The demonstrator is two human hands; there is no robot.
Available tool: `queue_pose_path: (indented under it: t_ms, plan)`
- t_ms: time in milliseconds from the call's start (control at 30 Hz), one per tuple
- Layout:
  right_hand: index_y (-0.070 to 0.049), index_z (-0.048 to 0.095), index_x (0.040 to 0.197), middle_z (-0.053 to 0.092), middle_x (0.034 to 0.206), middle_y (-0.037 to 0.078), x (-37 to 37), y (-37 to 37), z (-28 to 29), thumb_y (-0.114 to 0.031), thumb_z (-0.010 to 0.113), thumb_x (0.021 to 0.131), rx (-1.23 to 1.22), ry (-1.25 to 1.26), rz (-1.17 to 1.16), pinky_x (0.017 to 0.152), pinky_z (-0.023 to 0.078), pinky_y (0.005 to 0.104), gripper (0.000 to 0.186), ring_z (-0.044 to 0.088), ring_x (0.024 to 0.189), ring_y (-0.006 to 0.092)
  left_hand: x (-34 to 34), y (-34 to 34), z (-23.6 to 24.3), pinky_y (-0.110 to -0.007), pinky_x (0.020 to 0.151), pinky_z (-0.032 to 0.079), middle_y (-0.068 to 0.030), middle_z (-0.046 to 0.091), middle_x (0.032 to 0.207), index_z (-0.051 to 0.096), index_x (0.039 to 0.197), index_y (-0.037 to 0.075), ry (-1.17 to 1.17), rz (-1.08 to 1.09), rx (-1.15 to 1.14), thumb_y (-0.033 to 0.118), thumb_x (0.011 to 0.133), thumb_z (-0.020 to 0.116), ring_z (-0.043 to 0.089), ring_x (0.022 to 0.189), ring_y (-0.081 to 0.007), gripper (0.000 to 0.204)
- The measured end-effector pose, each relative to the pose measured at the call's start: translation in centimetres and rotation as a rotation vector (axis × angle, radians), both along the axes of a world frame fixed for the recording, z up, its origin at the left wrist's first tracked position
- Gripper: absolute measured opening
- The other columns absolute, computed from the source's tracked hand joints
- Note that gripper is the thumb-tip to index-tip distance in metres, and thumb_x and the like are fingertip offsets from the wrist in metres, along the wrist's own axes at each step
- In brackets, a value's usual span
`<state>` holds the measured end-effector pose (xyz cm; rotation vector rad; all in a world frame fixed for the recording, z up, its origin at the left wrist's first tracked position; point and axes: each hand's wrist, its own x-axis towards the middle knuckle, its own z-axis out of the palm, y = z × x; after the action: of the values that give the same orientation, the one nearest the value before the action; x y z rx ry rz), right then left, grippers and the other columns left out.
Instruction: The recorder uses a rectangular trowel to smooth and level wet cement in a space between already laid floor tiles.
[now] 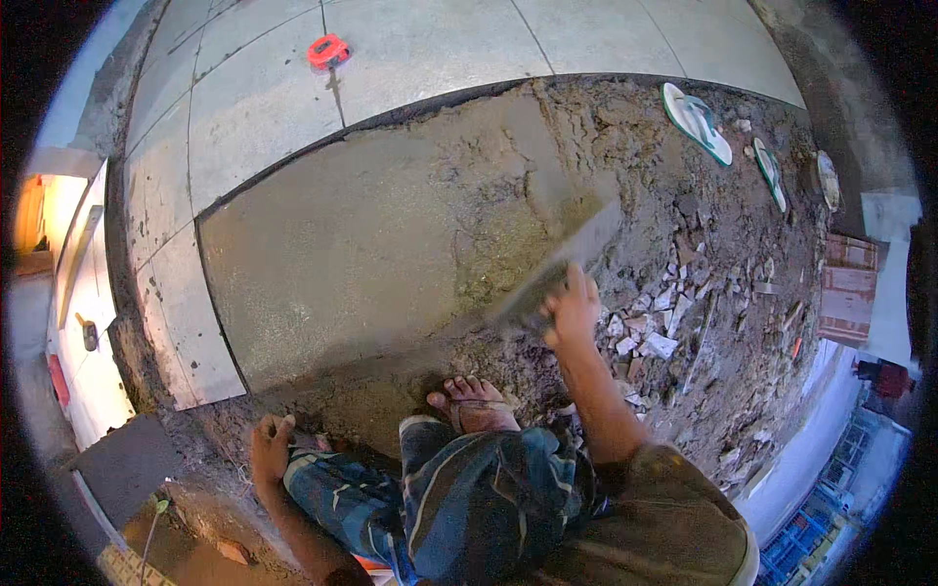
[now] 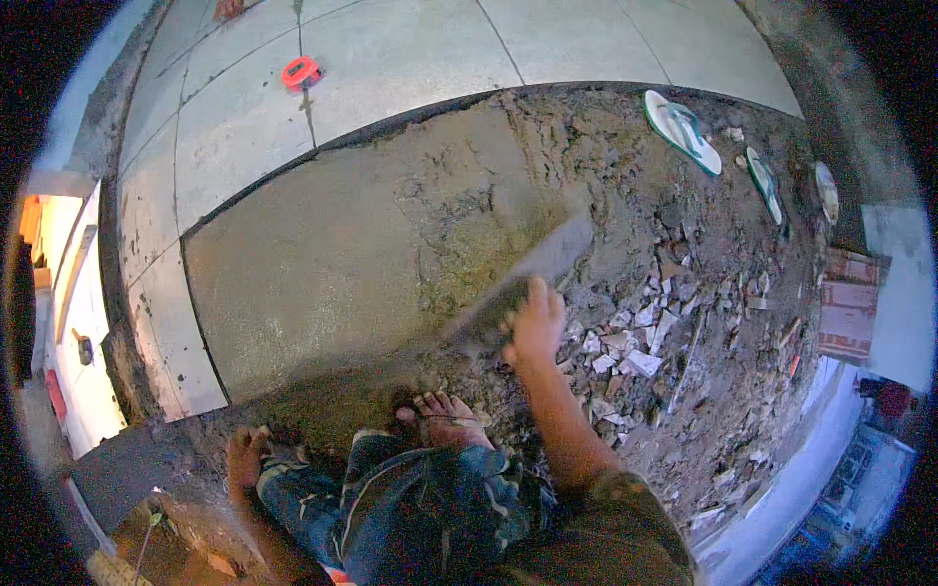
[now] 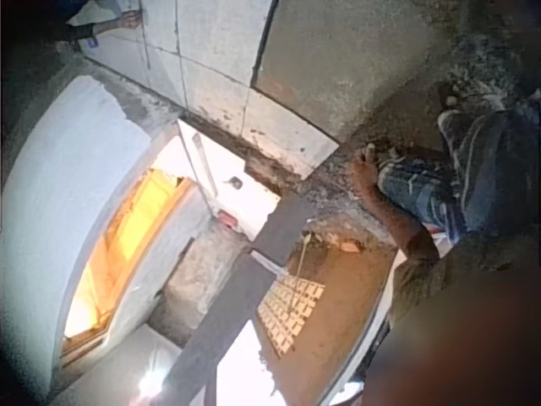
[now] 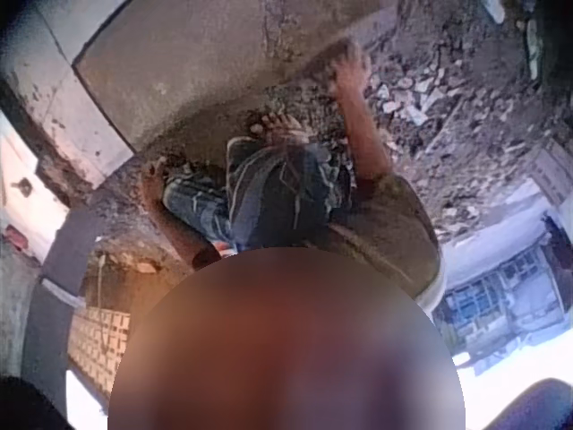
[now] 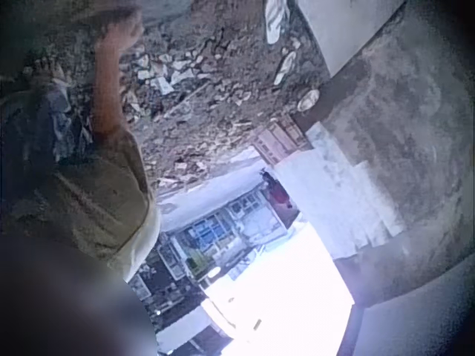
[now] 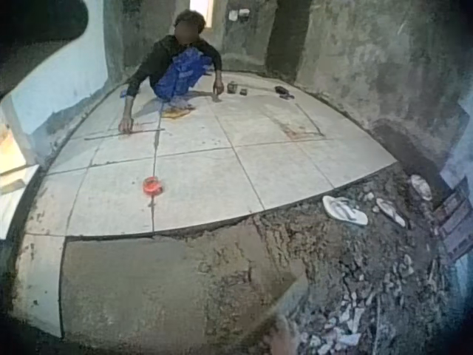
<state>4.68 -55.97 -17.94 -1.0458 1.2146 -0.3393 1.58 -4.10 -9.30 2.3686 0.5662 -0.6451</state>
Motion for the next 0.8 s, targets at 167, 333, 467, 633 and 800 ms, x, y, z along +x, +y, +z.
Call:
queue_pose_path:
  t_ms: [167,333,467,633,800]
  plan:
    - [-0.007,0.049,0.097,0.05,0.07,0.005,15.0,2.1,-0.4,-0.029,0.064,0.095,0.139,-0.191,-0.063,0.042,0.04,0.0348,0.026,0.047,0.052,0.0156,0.5,-0.7,0.6,-0.037,0.062,0.043,-0.0053,0.055,0.066,0.057,0.075,0.004,0.032,-0.079,0.085,0.027,0.093,0.068,0.052,0.064,-0.0162,0.031]
    - [-0.001,0.055,0.101,0.059,0.074,0.012,17.1,3.0,0.2,-0.031,0.064,0.094,-0.142,0.03,0.211,0.044,0.044,0.0414,0.032,0.057,0.055,0.0209,-0.4,0.0,0.3,-0.036,0.062,0.044,-0.0045,0.055,0.064,0.059,0.077,0.004,-0.099,0.013,-0.019,0.029,0.092,0.07,0.055,0.065,-0.0159,0.031]
    - [0.003,0.05,0.12,0.068,0.098,0.026,14.3,-2.3,0.6,-0.038,0.066,0.092,-0.614,0.265,1.075,0.069,0.055,0.0501,0.052,0.07,0.085,0.0395,0.2,0.7,0.8,-0.036,0.062,0.044,-0.0044,0.055,0.064,0.061,0.078,0.003,0.036,0.039,-0.058,0.031,0.092,0.072,0.055,0.064,-0.0151,0.034]
    - [0.002,0.058,0.115,0.069,0.105,0.03,17.7,-6.1,4.9,-0.037,0.055,0.096,-1.192,0.614,1.255,0.089,0.053,0.0537,0.044,0.068,0.101,0.0436,1.2,0.3,-0.1,-0.037,0.064,0.045,-0.0068,0.059,0.067,0.059,0.075,0.001,0.009,-0.102,-0.065,0.034,0.092,0.071,0.057,0.065,-0.0184,0.039]
    - [0.0,0.061,0.114,0.069,0.106,0.029,19.6,-12.4,1.3,-0.033,0.054,0.095,-1.237,0.568,1.32,0.089,0.054,0.0537,0.039,0.067,0.105,0.0427,-1.7,3.0,-2.1,-0.037,0.063,0.044,-0.007,0.058,0.068,0.058,0.076,0.0,-0.08,0.006,-0.061,0.032,0.093,0.07,0.053,0.065,-0.0183,0.038]
